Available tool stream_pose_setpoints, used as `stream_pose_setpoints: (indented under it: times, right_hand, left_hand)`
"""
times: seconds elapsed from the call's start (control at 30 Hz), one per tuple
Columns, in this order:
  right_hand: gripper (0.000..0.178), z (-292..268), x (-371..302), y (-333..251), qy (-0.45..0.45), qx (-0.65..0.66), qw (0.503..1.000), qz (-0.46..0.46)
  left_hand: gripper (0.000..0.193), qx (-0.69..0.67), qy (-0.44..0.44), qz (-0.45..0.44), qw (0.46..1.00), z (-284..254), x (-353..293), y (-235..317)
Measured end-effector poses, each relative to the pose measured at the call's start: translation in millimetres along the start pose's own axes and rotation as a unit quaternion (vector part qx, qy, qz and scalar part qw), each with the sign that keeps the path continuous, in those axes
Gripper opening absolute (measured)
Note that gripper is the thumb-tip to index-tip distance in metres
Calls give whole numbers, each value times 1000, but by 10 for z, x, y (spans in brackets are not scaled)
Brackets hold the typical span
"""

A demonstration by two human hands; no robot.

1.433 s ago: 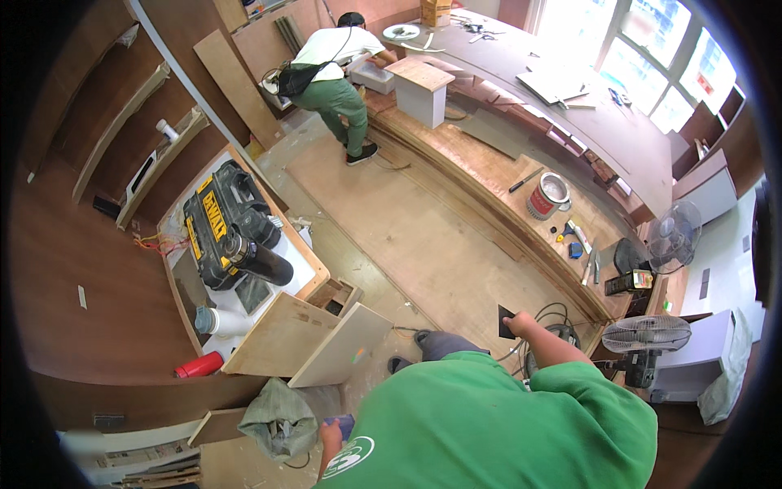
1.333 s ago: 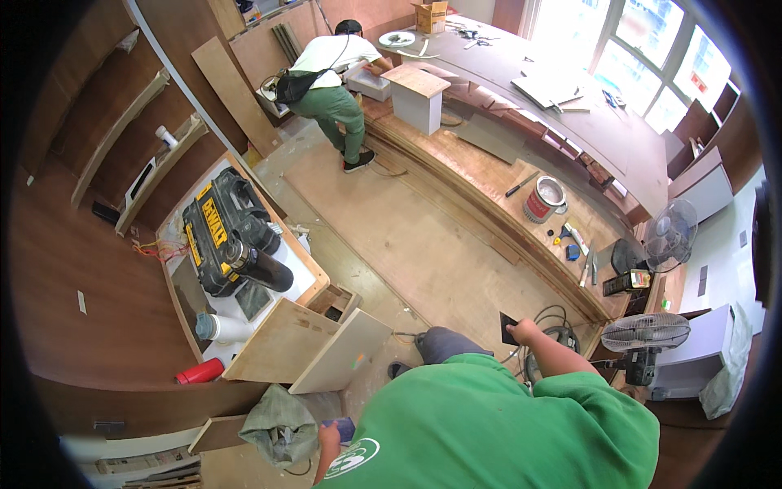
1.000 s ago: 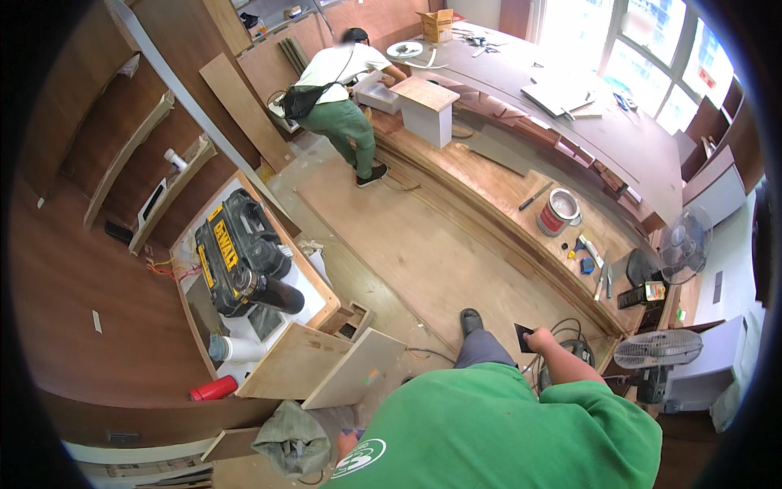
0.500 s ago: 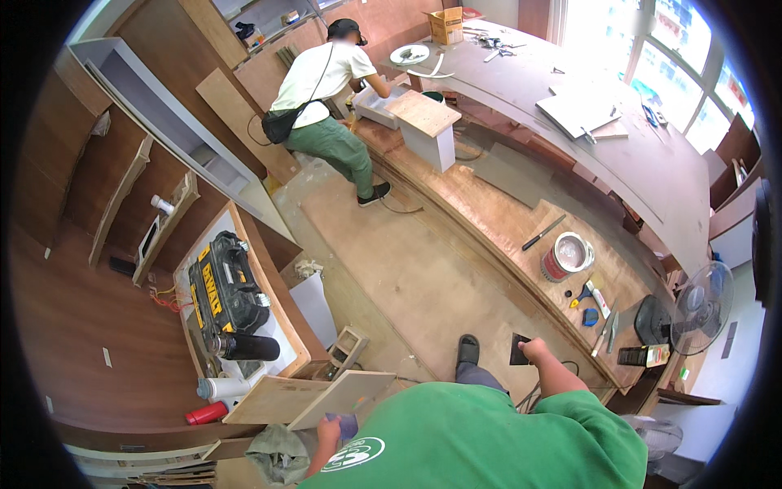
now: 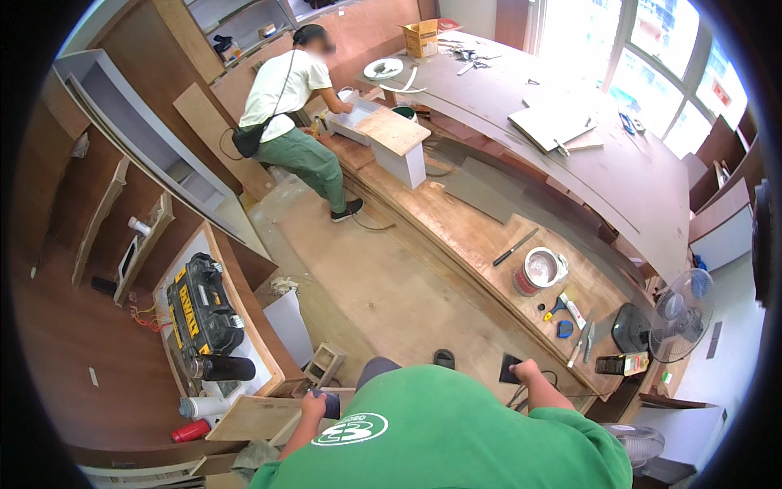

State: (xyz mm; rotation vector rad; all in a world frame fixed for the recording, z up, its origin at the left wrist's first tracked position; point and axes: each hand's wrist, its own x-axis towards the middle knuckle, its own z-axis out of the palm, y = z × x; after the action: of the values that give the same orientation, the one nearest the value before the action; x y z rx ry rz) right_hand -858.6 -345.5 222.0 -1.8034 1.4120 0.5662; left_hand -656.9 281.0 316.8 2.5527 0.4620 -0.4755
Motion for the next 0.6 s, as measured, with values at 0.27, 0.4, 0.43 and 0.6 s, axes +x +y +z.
stream_pose_setpoints:
  times: [0.27, 0.4, 0.43, 0.6]
  right_hand:
    - [57, 51, -588, -418, -136, -196, 971, 12]
    - [45, -14, -678, -965, -78, -194, 976, 54]
    - [43, -6, -608, -1013, -57, -204, 975, 62]
    - [32, -3, -277, -1712, -5, -339, 933, -119]
  left_hand:
    - [35, -66, -87, -17, 994, 200, 736, -679]
    - [39, -52, -146, -37, 987, 82, 1367, -411]
    - [41, -34, -112, -28, 993, 3, 1456, -66]
    - [48, 33, -50, -13, 998, -336, 2500, 593]
